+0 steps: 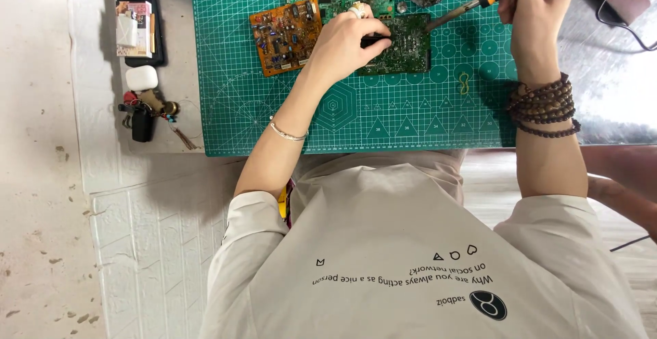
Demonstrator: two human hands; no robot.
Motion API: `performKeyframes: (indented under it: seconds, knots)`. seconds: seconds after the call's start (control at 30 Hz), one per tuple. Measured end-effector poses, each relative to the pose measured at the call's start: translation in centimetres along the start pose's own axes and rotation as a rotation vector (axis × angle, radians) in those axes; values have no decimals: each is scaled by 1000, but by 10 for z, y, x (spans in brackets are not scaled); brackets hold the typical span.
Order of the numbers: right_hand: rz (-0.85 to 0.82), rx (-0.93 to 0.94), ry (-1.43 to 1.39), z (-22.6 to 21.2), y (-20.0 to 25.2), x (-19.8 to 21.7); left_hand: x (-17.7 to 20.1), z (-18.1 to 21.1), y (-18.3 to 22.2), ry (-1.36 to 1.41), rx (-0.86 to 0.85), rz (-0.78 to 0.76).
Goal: Soldering components on various circuit boards using a soldering iron on a repair bench
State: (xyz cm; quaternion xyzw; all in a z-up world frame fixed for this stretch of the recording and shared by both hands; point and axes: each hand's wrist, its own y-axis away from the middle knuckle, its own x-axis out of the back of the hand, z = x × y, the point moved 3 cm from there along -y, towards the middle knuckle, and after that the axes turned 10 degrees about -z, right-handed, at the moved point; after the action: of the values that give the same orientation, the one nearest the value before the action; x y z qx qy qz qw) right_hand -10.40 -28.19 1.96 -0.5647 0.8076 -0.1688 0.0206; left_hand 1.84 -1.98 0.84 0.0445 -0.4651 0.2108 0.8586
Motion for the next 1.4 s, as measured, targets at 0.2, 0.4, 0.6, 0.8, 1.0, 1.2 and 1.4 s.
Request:
performKeyframes:
  seconds: [0.2,0.4,0.6,0.8,1.0,1.2,1.4]
  knots:
    - [-15,3,-19,-1,-1,-3,-1,0,-2,-9,-9,2]
    - [-12,10,-32,-1,-3,-5,-1,0,-2,1,-2,-34]
    - [-30,-33,-45,-2,-4,-10,0,2,-2,23,-7,-14]
    - [-14,-74,-20,-14,-2,-13,2,5,-1,36,16,-37]
    - [12,-29,-37,-12,-3,-8,-2,0,-2,22,17,-38]
    - [0,-29,-55,-11,-3,-11,-4,1,-2,34,20,-41]
    - [-10,-75,-20,-28,-2,-18,1,6,-1,56,24,-57]
